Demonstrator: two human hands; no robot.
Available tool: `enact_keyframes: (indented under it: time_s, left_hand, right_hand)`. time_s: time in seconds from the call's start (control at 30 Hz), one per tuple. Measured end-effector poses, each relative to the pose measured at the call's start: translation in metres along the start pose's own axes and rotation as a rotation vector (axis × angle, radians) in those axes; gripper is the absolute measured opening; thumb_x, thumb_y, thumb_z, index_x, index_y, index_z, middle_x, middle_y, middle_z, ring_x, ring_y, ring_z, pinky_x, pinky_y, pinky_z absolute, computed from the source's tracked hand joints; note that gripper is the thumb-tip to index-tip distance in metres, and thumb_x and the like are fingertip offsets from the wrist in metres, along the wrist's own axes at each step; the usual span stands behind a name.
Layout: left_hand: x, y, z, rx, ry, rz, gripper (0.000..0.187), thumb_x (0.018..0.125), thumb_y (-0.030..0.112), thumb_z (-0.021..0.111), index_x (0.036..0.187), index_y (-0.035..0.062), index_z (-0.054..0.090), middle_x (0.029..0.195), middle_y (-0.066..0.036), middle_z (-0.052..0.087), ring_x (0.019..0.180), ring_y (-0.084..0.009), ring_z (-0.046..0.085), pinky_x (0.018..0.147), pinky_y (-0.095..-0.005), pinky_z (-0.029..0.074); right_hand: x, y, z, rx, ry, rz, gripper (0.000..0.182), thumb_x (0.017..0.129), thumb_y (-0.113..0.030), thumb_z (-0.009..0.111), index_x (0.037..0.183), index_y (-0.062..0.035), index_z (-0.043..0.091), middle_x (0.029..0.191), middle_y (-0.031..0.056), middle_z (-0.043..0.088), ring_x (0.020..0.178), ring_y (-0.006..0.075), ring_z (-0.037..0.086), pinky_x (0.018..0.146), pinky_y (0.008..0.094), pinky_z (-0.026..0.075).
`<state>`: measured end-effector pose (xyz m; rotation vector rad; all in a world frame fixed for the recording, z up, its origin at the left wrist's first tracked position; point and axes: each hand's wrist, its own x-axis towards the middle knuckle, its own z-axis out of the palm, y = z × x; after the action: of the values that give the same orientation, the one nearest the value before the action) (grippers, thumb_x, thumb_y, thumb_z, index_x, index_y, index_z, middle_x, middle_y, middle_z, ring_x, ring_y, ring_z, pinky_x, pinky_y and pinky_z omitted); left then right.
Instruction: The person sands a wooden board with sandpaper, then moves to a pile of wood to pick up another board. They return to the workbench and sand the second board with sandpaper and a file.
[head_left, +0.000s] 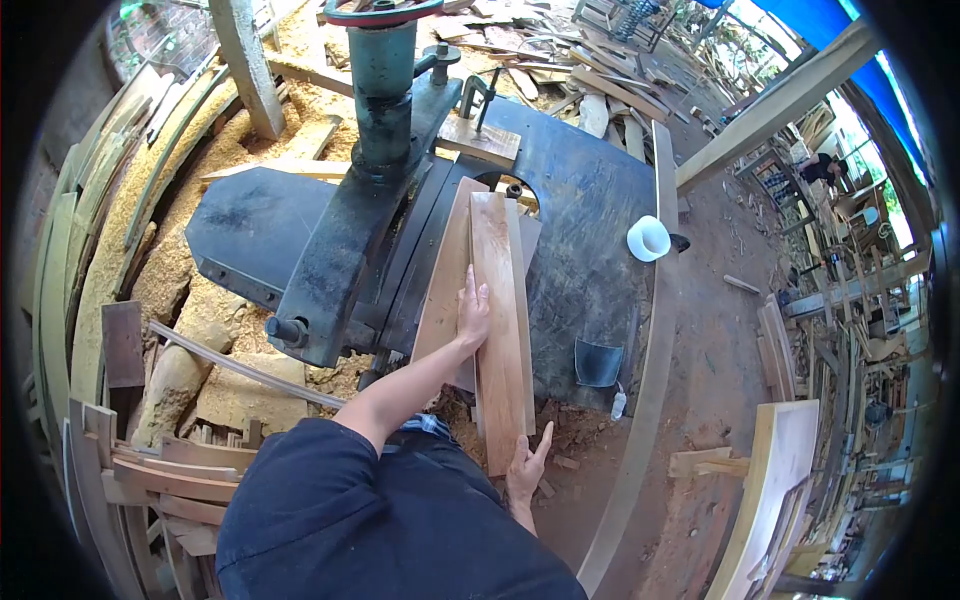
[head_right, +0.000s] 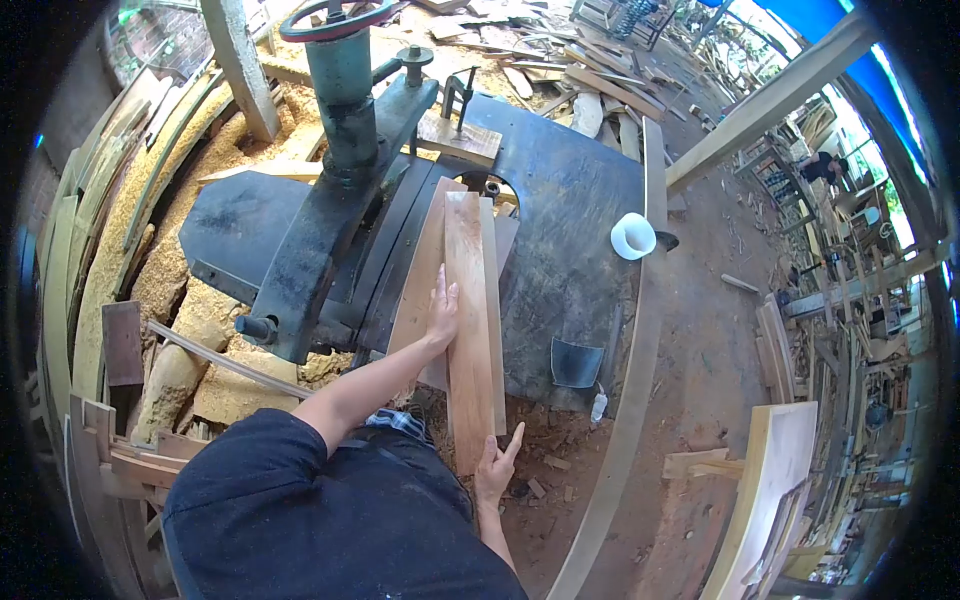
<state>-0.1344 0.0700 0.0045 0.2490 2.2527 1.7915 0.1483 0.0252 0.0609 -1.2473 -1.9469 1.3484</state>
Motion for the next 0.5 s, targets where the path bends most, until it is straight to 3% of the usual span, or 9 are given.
enact_keyframes:
  time_s: [0.2,0.27,0.3,0.33,0.4,0.43,0.5]
  left_hand:
    - [-0.001,0.001,-0.007,-0.044,-0.1,-0.033,0.058,0.101,0.032,0.037,0.15,0.0122,0.016,0.132,-0.027,0.039,0.121,-0.0391,0.041,0.105,-0.0439,0.03]
    - [-0.001,-0.002,-0.004,-0.045,-0.101,0.019,0.057,0.101,0.031,0.037,0.151,0.0116,0.016,0.139,-0.026,0.035,0.128,-0.0383,0.036,0.109,-0.0418,0.028]
    - [0.001,-0.001,-0.002,-0.055,-0.111,0.022,0.057,0.101,0.031,0.037,0.151,0.0116,0.016,0.139,-0.026,0.035,0.128,-0.0383,0.036,0.109,-0.0418,0.028]
    - [0.001,-0.002,-0.002,-0.08,-0.109,0.01,0.057,0.101,0.03,0.037,0.151,0.0118,0.016,0.142,-0.025,0.033,0.131,-0.0372,0.035,0.109,-0.0407,0.027]
    - [0.003,-0.007,-0.007,-0.109,-0.129,0.004,0.056,0.101,0.029,0.036,0.151,0.0121,0.016,0.145,-0.023,0.031,0.133,-0.0361,0.033,0.11,-0.0396,0.026]
    - [0.007,-0.013,-0.012,-0.146,-0.126,0.027,0.056,0.101,0.029,0.036,0.151,0.0122,0.016,0.146,-0.023,0.03,0.133,-0.0359,0.033,0.11,-0.0395,0.026]
    - [0.013,-0.022,-0.01,-0.23,-0.156,0.076,0.055,0.101,0.028,0.035,0.151,0.0125,0.016,0.147,-0.022,0.029,0.134,-0.0353,0.033,0.11,-0.0394,0.027]
  right_hand:
    - [-0.004,0.006,0.006,0.047,0.08,-0.086,0.067,0.098,-0.035,0.048,0.15,-0.0094,0.015,0.076,0.0147,0.061,0.055,0.0116,0.046,0.053,0.0276,0.04]
    - [-0.007,0.01,0.005,-0.018,0.012,0.032,0.066,0.098,-0.037,0.047,0.15,-0.0096,0.016,0.093,0.0177,0.063,0.06,0.0125,0.05,0.057,0.0285,0.042]
    - [-0.004,0.006,0.009,-0.127,0.087,-0.125,0.066,0.098,-0.04,0.046,0.15,-0.0094,0.017,0.097,0.0181,0.064,0.062,0.015,0.054,0.058,0.0304,0.044]
    - [-0.005,0.002,0.007,-0.133,0.1,-0.124,0.066,0.098,-0.04,0.046,0.15,-0.0094,0.017,0.097,0.0181,0.064,0.062,0.015,0.054,0.058,0.0304,0.044]
    - [-0.01,-0.008,0.004,-0.045,-0.001,0.116,0.067,0.098,-0.041,0.046,0.149,-0.0088,0.018,0.097,0.0182,0.065,0.064,0.017,0.059,0.059,0.0313,0.045]
    - [-0.005,0.002,0.014,-0.051,0.122,-0.114,0.066,0.098,-0.041,0.046,0.149,-0.0094,0.02,0.091,0.0188,0.065,0.063,0.019,0.06,0.059,0.0315,0.045]
    - [-0.009,0.009,0.011,-0.077,0.096,-0.014,0.065,0.098,-0.041,0.046,0.149,-0.0103,0.021,0.086,0.0185,0.063,0.061,0.0195,0.059,0.058,0.0323,0.044]
